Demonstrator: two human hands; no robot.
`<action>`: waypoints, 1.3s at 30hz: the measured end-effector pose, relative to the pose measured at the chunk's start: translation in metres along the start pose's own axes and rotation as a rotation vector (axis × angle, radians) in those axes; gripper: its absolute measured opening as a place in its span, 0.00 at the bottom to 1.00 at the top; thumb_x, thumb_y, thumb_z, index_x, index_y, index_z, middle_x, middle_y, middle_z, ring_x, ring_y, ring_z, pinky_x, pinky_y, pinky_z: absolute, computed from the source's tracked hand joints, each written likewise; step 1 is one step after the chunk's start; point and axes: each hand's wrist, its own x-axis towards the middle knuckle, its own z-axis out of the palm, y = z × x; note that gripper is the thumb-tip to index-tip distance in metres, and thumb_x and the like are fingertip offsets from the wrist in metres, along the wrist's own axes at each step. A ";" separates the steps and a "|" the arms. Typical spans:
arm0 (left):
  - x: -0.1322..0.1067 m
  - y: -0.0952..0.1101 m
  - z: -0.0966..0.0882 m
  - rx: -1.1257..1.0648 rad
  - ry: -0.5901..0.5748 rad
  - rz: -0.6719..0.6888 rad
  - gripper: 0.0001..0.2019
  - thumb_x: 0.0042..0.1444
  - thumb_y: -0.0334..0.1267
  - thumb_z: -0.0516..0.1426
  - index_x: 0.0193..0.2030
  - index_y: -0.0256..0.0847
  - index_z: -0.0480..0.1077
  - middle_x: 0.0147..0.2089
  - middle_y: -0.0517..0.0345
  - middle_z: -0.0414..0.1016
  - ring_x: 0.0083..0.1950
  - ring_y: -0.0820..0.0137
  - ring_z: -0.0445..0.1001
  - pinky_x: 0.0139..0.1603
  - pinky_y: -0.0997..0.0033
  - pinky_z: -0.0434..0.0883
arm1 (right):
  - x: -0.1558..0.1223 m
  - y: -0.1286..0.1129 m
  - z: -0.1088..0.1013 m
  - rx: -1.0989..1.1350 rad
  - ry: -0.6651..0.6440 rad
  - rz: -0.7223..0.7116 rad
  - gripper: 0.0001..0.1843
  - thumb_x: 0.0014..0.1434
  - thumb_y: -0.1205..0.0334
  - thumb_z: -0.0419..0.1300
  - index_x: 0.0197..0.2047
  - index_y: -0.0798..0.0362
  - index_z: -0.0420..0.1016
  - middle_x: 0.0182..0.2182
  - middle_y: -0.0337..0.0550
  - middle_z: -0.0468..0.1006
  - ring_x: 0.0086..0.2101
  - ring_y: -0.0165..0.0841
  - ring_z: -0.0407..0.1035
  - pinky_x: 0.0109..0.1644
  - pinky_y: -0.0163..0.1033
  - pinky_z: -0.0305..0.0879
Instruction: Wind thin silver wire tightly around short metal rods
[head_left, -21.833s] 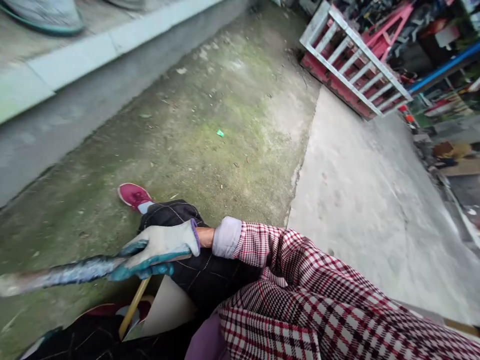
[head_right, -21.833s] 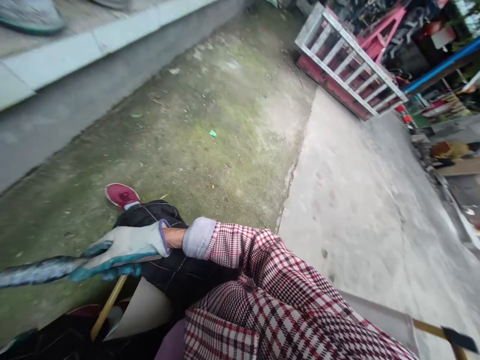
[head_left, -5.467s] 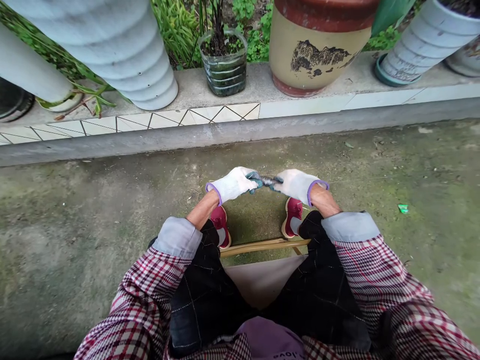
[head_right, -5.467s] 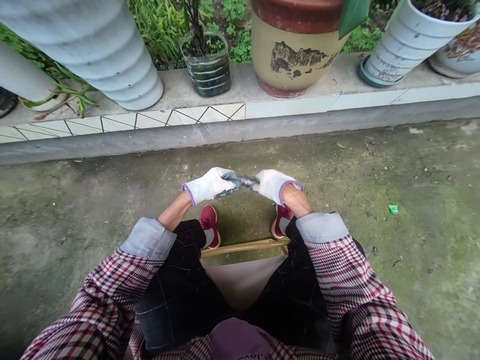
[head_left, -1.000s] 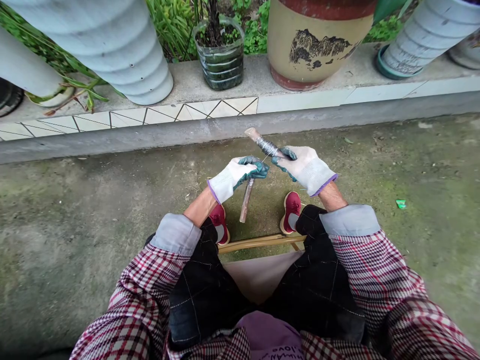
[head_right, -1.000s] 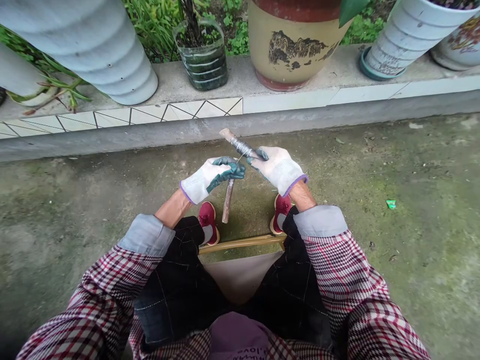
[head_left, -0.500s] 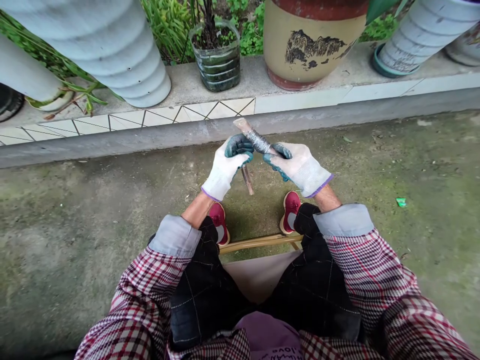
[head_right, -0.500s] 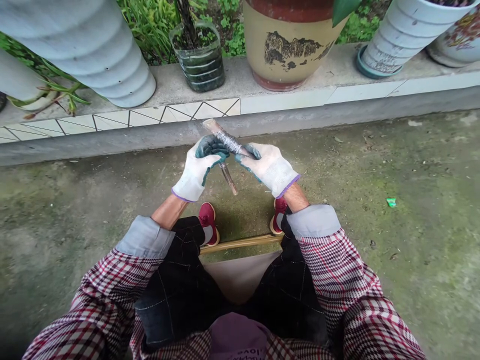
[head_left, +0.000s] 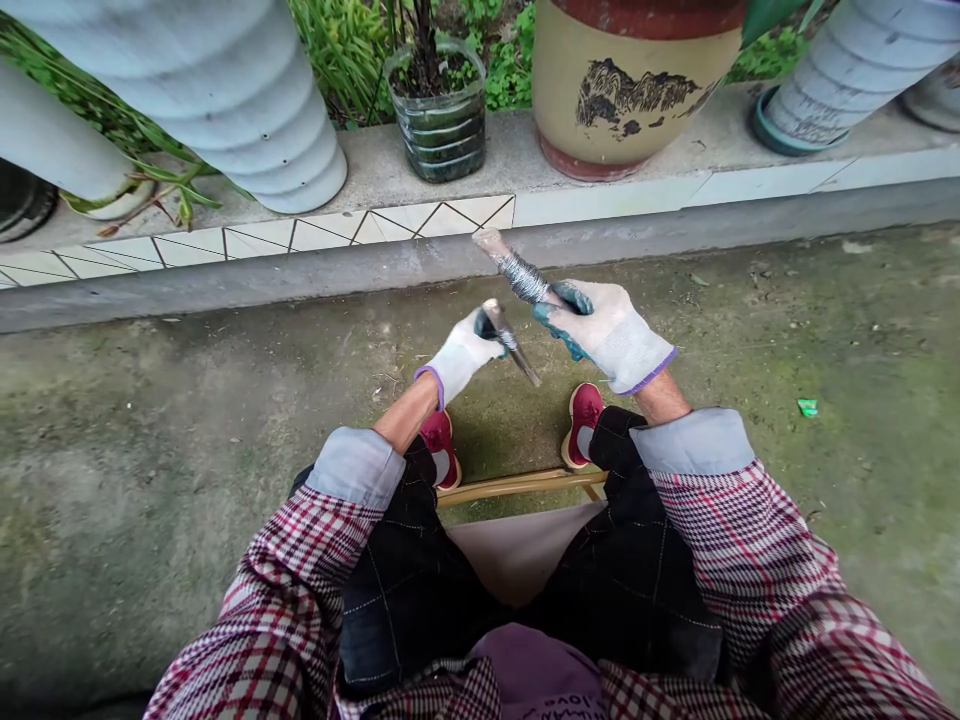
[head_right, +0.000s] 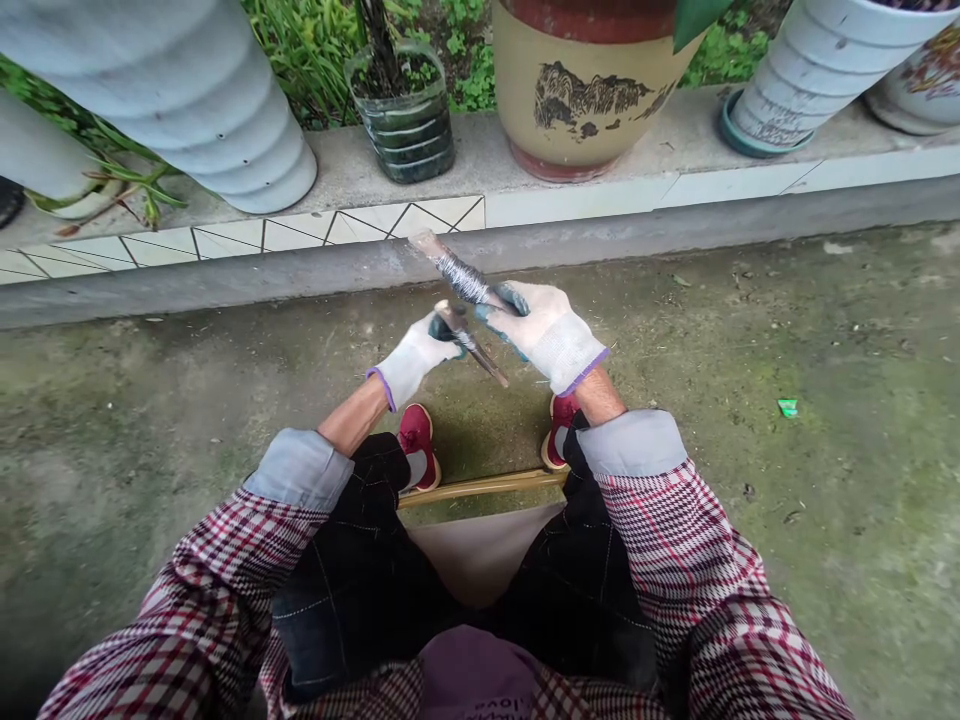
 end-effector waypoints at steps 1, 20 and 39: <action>-0.003 -0.002 0.005 -0.003 -0.086 -0.033 0.26 0.29 0.20 0.61 0.41 0.36 0.73 0.43 0.51 0.80 0.46 0.63 0.76 0.51 0.63 0.73 | -0.001 0.000 0.000 0.002 -0.001 -0.008 0.16 0.57 0.49 0.58 0.27 0.52 0.67 0.21 0.39 0.65 0.24 0.31 0.57 0.25 0.38 0.54; -0.026 0.012 0.023 -0.314 -0.023 -0.253 0.14 0.37 0.32 0.65 0.34 0.35 0.73 0.29 0.61 0.74 0.25 0.77 0.68 0.33 0.67 0.74 | -0.001 0.007 -0.006 0.391 0.067 0.176 0.15 0.54 0.46 0.64 0.31 0.50 0.71 0.21 0.39 0.67 0.19 0.28 0.56 0.16 0.37 0.57; -0.030 0.064 0.000 -0.396 0.331 0.000 0.13 0.43 0.37 0.64 0.33 0.41 0.65 0.21 0.71 0.62 0.18 0.81 0.60 0.20 0.76 0.64 | 0.001 -0.004 0.020 0.815 0.054 0.353 0.21 0.52 0.44 0.65 0.41 0.52 0.75 0.20 0.34 0.64 0.17 0.25 0.54 0.14 0.32 0.54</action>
